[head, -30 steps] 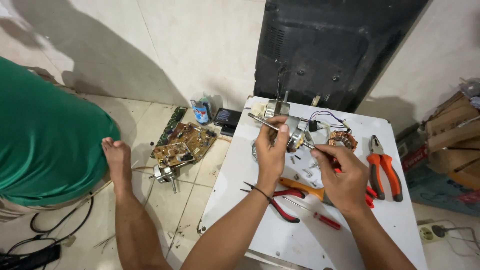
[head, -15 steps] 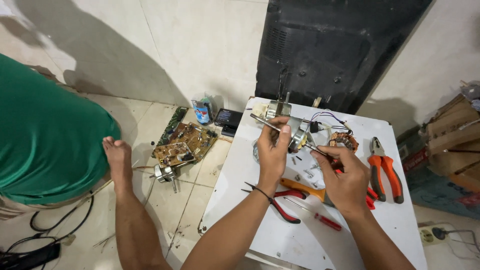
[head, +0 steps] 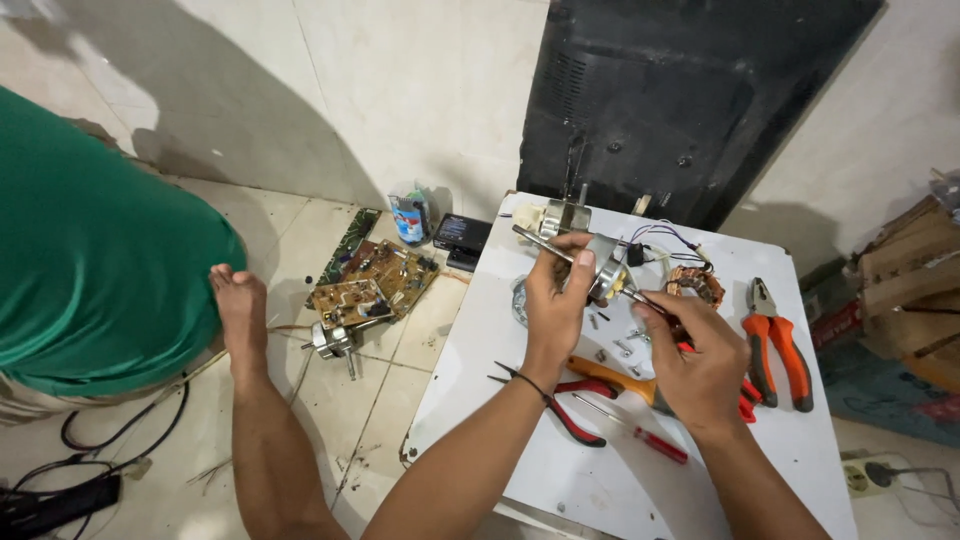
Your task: The person disassembles a small electric motor using a cordless drill and screwdriver, removes the rotor, and reassembles the motor housing. They handle the motor parts and tools on a white table while sitting on the floor.
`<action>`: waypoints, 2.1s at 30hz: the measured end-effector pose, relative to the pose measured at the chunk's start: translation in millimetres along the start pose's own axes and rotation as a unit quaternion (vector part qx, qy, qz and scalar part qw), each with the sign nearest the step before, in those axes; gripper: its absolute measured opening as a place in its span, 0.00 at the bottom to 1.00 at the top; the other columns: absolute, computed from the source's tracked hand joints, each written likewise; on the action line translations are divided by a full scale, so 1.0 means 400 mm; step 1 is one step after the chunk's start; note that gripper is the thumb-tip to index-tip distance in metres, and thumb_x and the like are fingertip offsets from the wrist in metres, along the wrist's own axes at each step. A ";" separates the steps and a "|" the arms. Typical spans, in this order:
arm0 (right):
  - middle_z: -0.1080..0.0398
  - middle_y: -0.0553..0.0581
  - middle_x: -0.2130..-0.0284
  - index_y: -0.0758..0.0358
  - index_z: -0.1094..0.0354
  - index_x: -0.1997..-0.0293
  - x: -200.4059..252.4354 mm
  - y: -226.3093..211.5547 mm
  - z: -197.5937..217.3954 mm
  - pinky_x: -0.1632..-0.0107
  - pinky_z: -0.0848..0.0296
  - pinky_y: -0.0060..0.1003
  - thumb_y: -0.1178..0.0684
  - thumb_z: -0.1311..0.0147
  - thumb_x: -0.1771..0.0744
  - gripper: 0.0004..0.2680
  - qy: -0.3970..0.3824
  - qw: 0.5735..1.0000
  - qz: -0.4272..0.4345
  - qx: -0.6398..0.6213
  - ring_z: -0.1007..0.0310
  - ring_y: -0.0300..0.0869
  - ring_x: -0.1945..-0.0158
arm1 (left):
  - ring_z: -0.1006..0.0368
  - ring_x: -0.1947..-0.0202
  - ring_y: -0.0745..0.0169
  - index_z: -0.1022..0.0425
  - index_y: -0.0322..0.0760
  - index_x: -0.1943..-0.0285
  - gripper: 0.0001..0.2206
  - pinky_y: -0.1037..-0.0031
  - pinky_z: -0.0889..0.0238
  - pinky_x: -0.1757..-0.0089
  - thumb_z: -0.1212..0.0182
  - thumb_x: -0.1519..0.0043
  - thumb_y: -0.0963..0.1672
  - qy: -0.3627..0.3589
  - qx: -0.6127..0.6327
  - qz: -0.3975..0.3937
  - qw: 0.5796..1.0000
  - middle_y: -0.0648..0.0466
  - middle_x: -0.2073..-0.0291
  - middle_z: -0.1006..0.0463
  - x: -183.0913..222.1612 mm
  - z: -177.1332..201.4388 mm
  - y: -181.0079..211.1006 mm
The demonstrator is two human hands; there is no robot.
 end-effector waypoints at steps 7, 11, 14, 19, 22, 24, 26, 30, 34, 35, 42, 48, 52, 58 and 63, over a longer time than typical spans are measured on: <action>0.30 0.58 0.85 0.63 0.26 0.74 0.021 0.031 -0.012 0.73 0.29 0.40 0.54 0.50 0.26 0.15 -0.043 0.994 -0.091 -0.051 0.29 0.47 0.82 | 0.26 0.68 0.59 0.27 0.29 0.45 0.14 0.68 0.26 0.70 0.45 0.32 0.46 -0.014 0.007 -0.003 1.000 0.46 0.67 0.26 0.012 -0.015 0.033; 0.27 0.59 0.81 0.63 0.24 0.69 0.000 0.002 -0.003 0.69 0.27 0.42 0.57 0.42 0.29 0.09 -0.039 0.998 -0.040 -0.015 0.25 0.54 0.76 | 0.26 0.67 0.60 0.26 0.30 0.45 0.15 0.69 0.25 0.70 0.44 0.32 0.47 -0.013 0.017 0.007 1.000 0.46 0.67 0.25 0.010 -0.015 0.024; 0.25 0.60 0.77 0.63 0.21 0.62 0.001 -0.002 -0.002 0.66 0.26 0.42 0.58 0.35 0.33 0.01 -0.026 1.000 -0.010 -0.005 0.24 0.54 0.72 | 0.27 0.62 0.62 0.25 0.33 0.44 0.14 0.66 0.28 0.62 0.45 0.32 0.46 -0.001 -0.024 -0.004 1.000 0.49 0.65 0.24 0.005 -0.007 0.038; 0.30 0.58 0.85 0.62 0.25 0.72 0.004 0.004 -0.003 0.70 0.28 0.41 0.55 0.42 0.29 0.11 -0.057 0.996 -0.069 -0.021 0.28 0.51 0.79 | 0.27 0.67 0.59 0.27 0.29 0.44 0.15 0.68 0.24 0.72 0.45 0.31 0.46 -0.025 0.027 0.031 0.999 0.46 0.67 0.27 0.005 -0.004 0.007; 0.33 0.56 0.90 0.60 0.28 0.78 0.020 0.023 -0.010 0.74 0.30 0.39 0.53 0.52 0.27 0.17 -0.079 0.986 -0.125 -0.071 0.34 0.46 0.84 | 0.26 0.67 0.59 0.27 0.29 0.44 0.16 0.66 0.24 0.72 0.43 0.32 0.47 -0.048 0.016 0.035 0.998 0.46 0.67 0.26 0.013 -0.016 0.024; 0.34 0.55 0.92 0.60 0.29 0.80 0.024 0.032 -0.013 0.75 0.30 0.38 0.51 0.58 0.25 0.20 -0.081 0.981 -0.149 -0.094 0.36 0.44 0.86 | 0.26 0.66 0.59 0.26 0.30 0.44 0.16 0.65 0.24 0.71 0.42 0.33 0.47 -0.062 0.006 0.035 0.997 0.46 0.66 0.25 0.017 -0.027 0.042; 0.31 0.54 0.90 0.59 0.30 0.80 0.023 0.035 -0.014 0.76 0.30 0.35 0.47 0.63 0.25 0.22 -0.089 0.975 -0.154 -0.133 0.30 0.41 0.84 | 0.29 0.69 0.58 0.29 0.26 0.42 0.19 0.65 0.23 0.73 0.46 0.32 0.49 -0.034 0.059 0.076 0.995 0.48 0.69 0.32 0.020 -0.026 0.046; 0.32 0.57 0.86 0.63 0.29 0.72 0.003 0.047 0.001 0.72 0.30 0.37 0.47 0.68 0.25 0.22 -0.066 0.972 -0.182 -0.130 0.34 0.42 0.82 | 0.31 0.62 0.52 0.26 0.24 0.44 0.22 0.58 0.30 0.65 0.51 0.31 0.51 0.072 0.011 0.115 0.991 0.43 0.63 0.30 0.023 -0.041 0.100; 0.26 0.63 0.75 0.69 0.30 0.57 0.012 0.076 -0.002 0.67 0.30 0.41 0.56 0.41 0.30 0.06 -0.024 0.983 -0.179 -0.041 0.28 0.45 0.75 | 0.29 0.72 0.57 0.27 0.33 0.61 0.17 0.67 0.30 0.69 0.51 0.29 0.50 0.184 0.094 0.101 0.973 0.44 0.72 0.26 -0.003 -0.014 0.083; 0.25 0.63 0.75 0.70 0.30 0.59 0.015 0.080 -0.006 0.66 0.30 0.40 0.57 0.35 0.32 0.08 -0.014 0.982 -0.186 -0.031 0.27 0.44 0.73 | 0.27 0.83 0.56 0.29 0.33 0.66 0.19 0.70 0.29 0.78 0.52 0.29 0.51 0.201 0.151 0.094 0.963 0.43 0.79 0.26 -0.015 -0.005 0.069; 0.20 0.64 0.68 0.68 0.23 0.57 0.007 0.069 -0.011 0.70 0.20 0.37 0.64 0.48 0.29 0.06 -0.054 0.975 -0.193 -0.099 0.21 0.44 0.73 | 0.25 0.73 0.52 0.26 0.28 0.53 0.21 0.61 0.27 0.69 0.44 0.33 0.53 0.237 0.203 0.196 0.930 0.40 0.67 0.23 -0.014 -0.031 0.086; 0.23 0.70 0.54 0.73 0.34 0.38 -0.005 0.018 -0.013 0.51 0.23 0.49 0.63 0.45 0.32 0.14 -0.090 0.985 -0.101 -0.109 0.21 0.54 0.54 | 0.36 0.35 0.42 0.38 0.37 0.26 0.40 0.52 0.45 0.37 0.37 0.44 0.59 0.128 0.197 0.321 0.917 0.34 0.34 0.35 0.004 -0.046 0.054; 0.33 0.76 0.46 0.76 0.46 0.32 0.002 0.014 -0.021 0.41 0.31 0.61 0.52 0.30 0.40 0.33 -0.144 0.984 -0.033 -0.101 0.30 0.65 0.44 | 0.37 0.32 0.41 0.39 0.38 0.24 0.42 0.53 0.44 0.37 0.36 0.45 0.59 0.080 0.181 0.345 0.918 0.34 0.32 0.36 0.016 -0.057 0.046; 0.37 0.76 0.43 0.76 0.48 0.33 0.011 0.028 -0.030 0.39 0.34 0.62 0.54 0.28 0.42 0.34 -0.148 0.986 -0.010 -0.076 0.33 0.66 0.42 | 0.37 0.37 0.47 0.30 0.39 0.33 0.35 0.57 0.44 0.40 0.38 0.44 0.60 0.069 0.142 0.314 0.936 0.40 0.38 0.30 0.033 -0.079 0.083; 0.33 0.70 0.49 0.72 0.39 0.42 0.034 0.055 -0.060 0.42 0.29 0.57 0.62 0.34 0.38 0.20 -0.162 0.984 -0.041 -0.066 0.27 0.63 0.48 | 0.31 0.53 0.45 0.31 0.37 0.37 0.32 0.61 0.37 0.60 0.40 0.42 0.60 0.194 0.215 0.249 0.924 0.39 0.49 0.29 -0.006 -0.004 0.064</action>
Point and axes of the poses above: each hand's wrist, its own x-axis away from the middle knuckle, its own z-axis out of the back of the hand, y = z × x, the point moved 3 cm from there along -x, towards the middle knuckle
